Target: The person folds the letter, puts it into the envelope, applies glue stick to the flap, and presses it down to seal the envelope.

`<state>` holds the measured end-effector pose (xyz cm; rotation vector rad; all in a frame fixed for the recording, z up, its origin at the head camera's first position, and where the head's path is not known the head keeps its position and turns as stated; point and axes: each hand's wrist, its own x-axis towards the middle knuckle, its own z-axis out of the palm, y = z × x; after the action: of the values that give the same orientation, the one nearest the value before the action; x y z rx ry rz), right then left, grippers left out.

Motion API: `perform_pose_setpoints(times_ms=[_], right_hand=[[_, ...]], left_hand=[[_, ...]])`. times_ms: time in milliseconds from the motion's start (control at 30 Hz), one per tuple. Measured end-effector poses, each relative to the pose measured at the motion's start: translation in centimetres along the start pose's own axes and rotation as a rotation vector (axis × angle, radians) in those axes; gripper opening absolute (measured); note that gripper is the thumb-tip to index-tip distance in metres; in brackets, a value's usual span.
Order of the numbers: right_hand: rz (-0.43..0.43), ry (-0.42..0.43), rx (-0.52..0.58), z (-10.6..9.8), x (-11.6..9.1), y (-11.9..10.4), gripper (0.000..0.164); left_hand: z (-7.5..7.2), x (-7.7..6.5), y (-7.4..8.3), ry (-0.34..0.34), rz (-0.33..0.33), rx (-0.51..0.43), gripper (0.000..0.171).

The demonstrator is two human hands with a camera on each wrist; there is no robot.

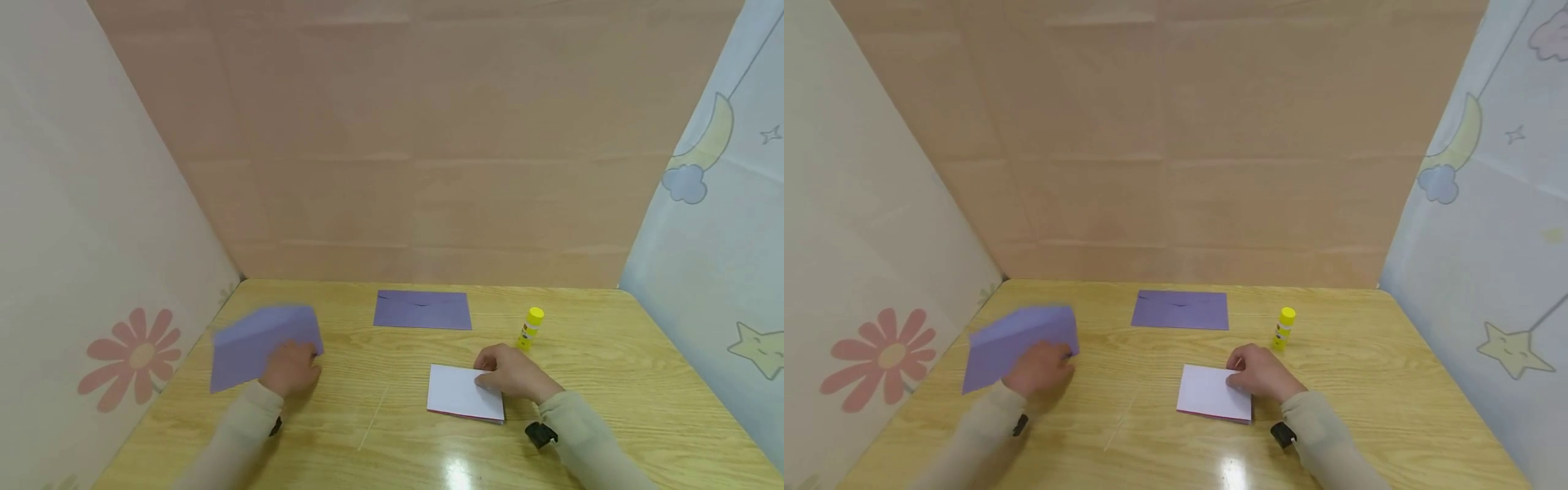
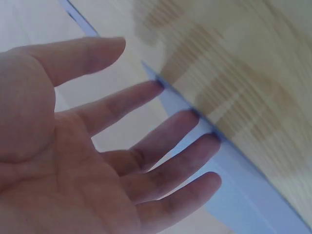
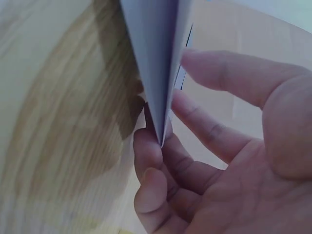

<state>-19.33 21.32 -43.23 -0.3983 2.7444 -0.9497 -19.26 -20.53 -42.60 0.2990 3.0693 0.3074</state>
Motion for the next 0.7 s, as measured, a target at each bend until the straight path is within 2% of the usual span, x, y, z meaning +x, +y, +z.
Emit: perform_pose_setpoints(times_ms=[100,267,367,567,700], right_hand=[[0.015,0.013,-0.03,-0.1,0.0,0.1,0.016],[0.015,0.038,-0.06,-0.1,0.1,0.3,0.017],[-0.004,0.048,-0.078,-0.1,0.1,0.4,0.017],[0.006,0.052,-0.097,-0.3,-0.1,0.2,0.017],[0.025,0.047,-0.117,-0.5,-0.3,0.0,0.017]], left_hand=[[0.1,-0.7,1.2,-0.006,0.049,-0.009,0.025],[0.6,-2.1,3.7,0.044,0.151,-0.024,0.019],[0.9,-2.9,5.2,0.047,0.206,-0.03,0.02],[1.3,-3.9,8.2,0.011,0.34,-0.022,0.026],[1.5,-4.2,10.4,-0.054,0.381,-0.044,0.03]])
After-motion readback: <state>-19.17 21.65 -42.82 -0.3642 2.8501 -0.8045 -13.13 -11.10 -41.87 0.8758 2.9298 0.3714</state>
